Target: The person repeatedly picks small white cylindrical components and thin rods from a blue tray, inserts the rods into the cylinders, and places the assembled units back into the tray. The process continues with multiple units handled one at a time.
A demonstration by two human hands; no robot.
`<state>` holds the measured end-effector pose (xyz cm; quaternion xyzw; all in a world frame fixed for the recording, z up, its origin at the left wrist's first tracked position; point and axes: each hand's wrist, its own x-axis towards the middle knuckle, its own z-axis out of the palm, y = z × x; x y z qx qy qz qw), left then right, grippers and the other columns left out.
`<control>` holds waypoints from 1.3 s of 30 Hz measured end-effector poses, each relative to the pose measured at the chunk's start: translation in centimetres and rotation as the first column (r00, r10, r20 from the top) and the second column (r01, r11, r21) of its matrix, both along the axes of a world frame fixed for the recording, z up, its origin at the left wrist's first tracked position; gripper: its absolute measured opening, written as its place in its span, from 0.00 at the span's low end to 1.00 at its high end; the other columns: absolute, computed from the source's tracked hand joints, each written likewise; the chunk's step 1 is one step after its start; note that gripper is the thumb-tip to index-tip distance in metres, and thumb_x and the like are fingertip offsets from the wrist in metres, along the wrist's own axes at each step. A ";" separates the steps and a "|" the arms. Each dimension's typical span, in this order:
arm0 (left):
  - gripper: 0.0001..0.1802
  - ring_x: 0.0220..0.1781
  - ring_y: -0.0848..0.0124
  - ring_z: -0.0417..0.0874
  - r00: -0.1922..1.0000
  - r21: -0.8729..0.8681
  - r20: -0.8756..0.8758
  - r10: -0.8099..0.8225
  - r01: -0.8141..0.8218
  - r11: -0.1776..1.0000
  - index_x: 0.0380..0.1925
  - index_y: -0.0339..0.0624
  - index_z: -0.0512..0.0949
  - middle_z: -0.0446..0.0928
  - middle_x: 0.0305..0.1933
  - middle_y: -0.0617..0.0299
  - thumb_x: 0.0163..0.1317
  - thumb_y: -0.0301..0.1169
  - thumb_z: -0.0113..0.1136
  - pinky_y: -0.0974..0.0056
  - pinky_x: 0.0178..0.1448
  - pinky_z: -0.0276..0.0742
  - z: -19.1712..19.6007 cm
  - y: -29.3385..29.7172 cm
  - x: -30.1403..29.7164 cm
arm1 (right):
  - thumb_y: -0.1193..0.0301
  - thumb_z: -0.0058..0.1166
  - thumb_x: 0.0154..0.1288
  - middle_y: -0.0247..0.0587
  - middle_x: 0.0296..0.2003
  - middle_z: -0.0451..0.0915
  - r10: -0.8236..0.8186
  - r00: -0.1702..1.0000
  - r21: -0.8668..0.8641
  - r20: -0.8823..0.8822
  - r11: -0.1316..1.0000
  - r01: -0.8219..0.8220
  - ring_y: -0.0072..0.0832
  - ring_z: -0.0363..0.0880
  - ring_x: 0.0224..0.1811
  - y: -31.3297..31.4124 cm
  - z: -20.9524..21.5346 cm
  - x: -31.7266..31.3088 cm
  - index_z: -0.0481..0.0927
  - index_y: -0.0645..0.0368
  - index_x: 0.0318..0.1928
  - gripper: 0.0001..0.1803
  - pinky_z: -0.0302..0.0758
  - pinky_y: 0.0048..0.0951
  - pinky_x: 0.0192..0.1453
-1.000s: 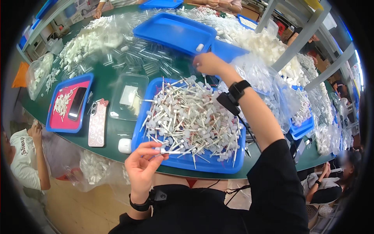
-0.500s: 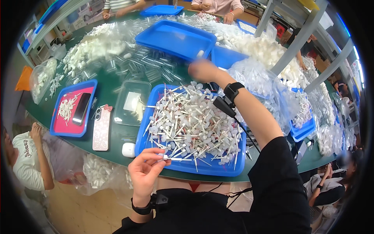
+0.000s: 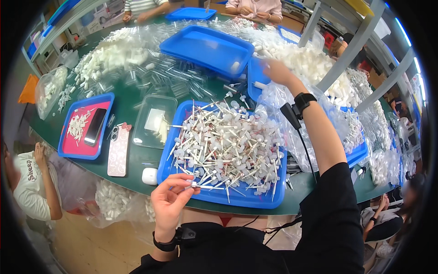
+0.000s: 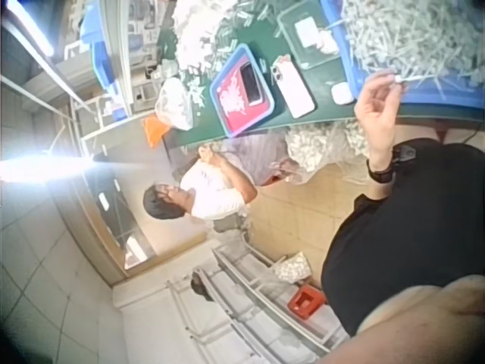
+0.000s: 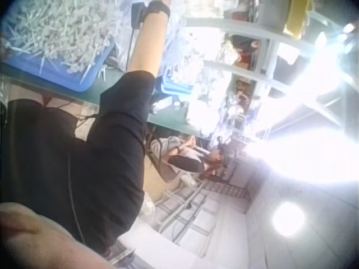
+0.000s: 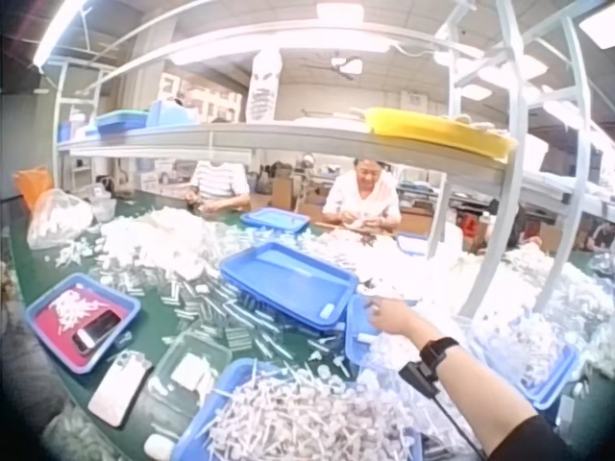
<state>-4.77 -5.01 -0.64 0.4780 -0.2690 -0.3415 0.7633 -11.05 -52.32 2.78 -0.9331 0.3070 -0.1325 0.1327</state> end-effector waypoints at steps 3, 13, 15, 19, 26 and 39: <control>0.10 0.45 0.64 0.81 1.000 -0.004 0.024 0.003 -0.003 1.000 0.38 0.31 0.76 0.73 0.48 0.49 0.57 0.12 0.55 0.60 0.50 0.83 -0.1 -0.1 0.1 | 0.55 0.61 0.53 0.46 0.41 0.82 0.016 0.974 -0.149 -0.225 0.988 -0.051 0.41 0.80 0.45 0.3 -2.3 -0.8 0.80 0.52 0.49 0.24 0.75 0.38 0.48; 0.12 0.47 0.63 0.81 0.999 0.037 0.020 0.029 -0.029 0.999 0.41 0.29 0.74 0.75 0.47 0.50 0.56 0.12 0.56 0.60 0.50 0.83 0.5 0.0 0.0 | 0.70 0.45 0.63 0.44 0.54 0.75 0.264 0.964 -0.150 -0.038 0.952 -0.266 0.43 0.73 0.56 1.4 -1.2 6.5 0.72 0.42 0.59 0.22 0.71 0.40 0.58; 0.12 0.47 0.63 0.81 0.998 0.034 0.032 0.045 -0.046 0.998 0.41 0.28 0.74 0.75 0.47 0.50 0.56 0.13 0.57 0.60 0.50 0.83 0.5 0.0 0.0 | 0.68 0.45 0.64 0.45 0.53 0.75 0.289 0.949 -0.140 -0.128 0.942 -0.306 0.43 0.73 0.56 0.8 -2.2 7.8 0.72 0.42 0.60 0.22 0.70 0.40 0.59; 0.11 0.48 0.64 0.80 0.997 0.066 0.020 0.078 -0.079 0.995 0.41 0.28 0.74 0.75 0.47 0.50 0.56 0.12 0.57 0.60 0.51 0.83 0.8 0.1 0.2 | 0.63 0.46 0.65 0.49 0.53 0.75 0.252 0.910 -0.081 -0.330 0.953 -0.293 0.46 0.73 0.55 -0.2 -2.9 10.1 0.76 0.48 0.56 0.20 0.68 0.40 0.61; 0.13 0.47 0.64 0.81 0.999 0.026 0.028 0.037 -0.038 0.999 0.43 0.28 0.73 0.75 0.47 0.51 0.57 0.13 0.56 0.60 0.51 0.82 1.3 -0.9 -0.2 | 0.52 0.52 0.60 0.56 0.45 0.78 0.179 0.983 -0.045 -0.049 0.982 -0.181 0.48 0.76 0.48 0.7 -0.2 8.1 0.80 0.57 0.44 0.22 0.73 0.42 0.52; 0.15 0.51 0.64 0.78 0.995 -0.365 0.062 -0.077 0.094 0.926 0.42 0.30 0.74 0.71 0.51 0.47 0.53 0.09 0.58 0.58 0.54 0.82 2.8 -3.2 -2.6 | 0.82 0.64 0.51 0.36 0.37 0.78 0.205 0.914 0.482 0.351 0.797 -0.364 0.18 0.77 0.36 28.8 9.4 -12.8 0.78 0.64 0.43 0.16 0.73 0.18 0.36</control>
